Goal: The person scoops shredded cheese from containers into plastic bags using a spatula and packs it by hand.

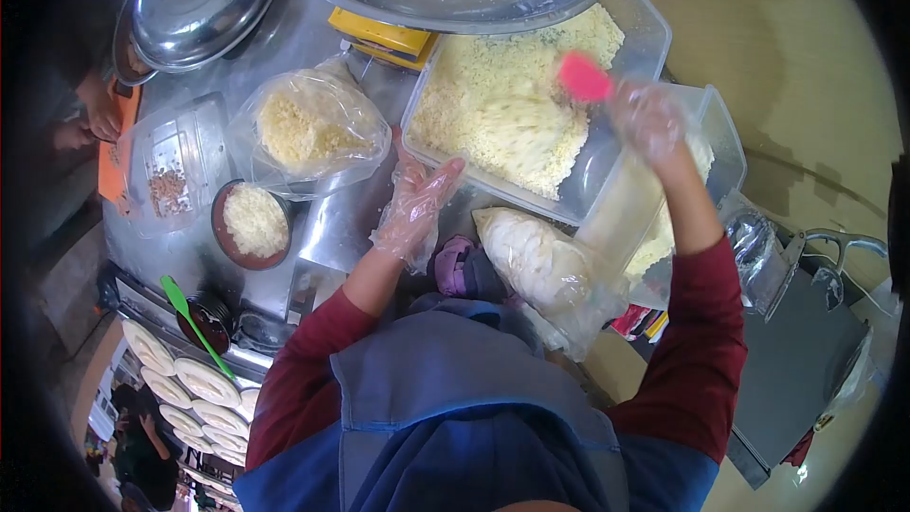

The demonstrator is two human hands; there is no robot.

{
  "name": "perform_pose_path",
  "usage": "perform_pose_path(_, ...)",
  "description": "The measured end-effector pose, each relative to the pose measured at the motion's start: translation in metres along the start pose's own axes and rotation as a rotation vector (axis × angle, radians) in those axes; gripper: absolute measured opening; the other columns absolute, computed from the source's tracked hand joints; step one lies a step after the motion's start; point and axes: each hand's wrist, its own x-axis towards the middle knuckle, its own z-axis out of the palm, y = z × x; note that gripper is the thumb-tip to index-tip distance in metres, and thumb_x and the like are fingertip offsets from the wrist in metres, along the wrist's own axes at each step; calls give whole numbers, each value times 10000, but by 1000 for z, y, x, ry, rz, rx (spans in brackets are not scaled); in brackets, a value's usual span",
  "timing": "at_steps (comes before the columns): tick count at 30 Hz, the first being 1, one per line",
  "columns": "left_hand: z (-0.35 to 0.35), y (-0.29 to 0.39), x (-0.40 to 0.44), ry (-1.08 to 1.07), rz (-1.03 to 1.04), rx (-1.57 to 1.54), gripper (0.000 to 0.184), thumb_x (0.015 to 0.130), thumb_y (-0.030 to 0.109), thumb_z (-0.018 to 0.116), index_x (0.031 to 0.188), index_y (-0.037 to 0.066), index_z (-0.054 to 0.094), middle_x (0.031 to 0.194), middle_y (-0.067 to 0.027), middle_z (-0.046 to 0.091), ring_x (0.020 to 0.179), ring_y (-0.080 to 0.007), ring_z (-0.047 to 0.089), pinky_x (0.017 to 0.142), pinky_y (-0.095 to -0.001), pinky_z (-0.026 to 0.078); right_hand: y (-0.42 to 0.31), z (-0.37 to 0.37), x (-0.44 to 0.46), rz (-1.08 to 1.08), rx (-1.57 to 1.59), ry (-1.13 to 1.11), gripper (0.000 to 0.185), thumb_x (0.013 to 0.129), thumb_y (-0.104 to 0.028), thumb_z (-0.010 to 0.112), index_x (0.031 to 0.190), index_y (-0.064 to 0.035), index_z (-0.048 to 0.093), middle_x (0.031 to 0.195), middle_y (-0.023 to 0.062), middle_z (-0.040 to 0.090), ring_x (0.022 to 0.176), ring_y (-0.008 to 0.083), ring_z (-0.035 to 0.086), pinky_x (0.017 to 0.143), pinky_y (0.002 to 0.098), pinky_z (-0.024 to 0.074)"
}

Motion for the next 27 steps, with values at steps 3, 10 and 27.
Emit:
perform_pose_path(3, 2, 2, 1, -38, -8, 9, 652, 898, 163, 646, 1424, 113, 265, 1306, -82, 465, 1137, -195, 518, 897, -344, 474, 8, -8, 25, -23, -234, 256, 134, 819, -129, 548, 894, -49, 624, 856, 134, 657, 778, 250, 661, 679, 381, 544)
perform_pose_path(10, -1, -2, 0, -30, 25, 24, 563, 904, 169, 639, 1377, 119, 337, 1270, -74, 495, 1098, -190, 537, 904, -355, 469, -57, -26, -14, -72, 309, 74, 158, 869, -119, 523, 981, -46, 607, 816, 82, 618, 720, 194, 601, 636, 351, 497)
perform_pose_path(27, 3, 5, 0, -49, 42, 2, 595, 920, 148, 607, 1420, 89, 288, 1336, -78, 453, 1186, -198, 488, 988, -345, 429, -11, -26, 83, 168, 147, 54, 277, 931, -286, 468, 1021, -67, 611, 906, 130, 655, 857, 269, 648, 797, 385, 513)
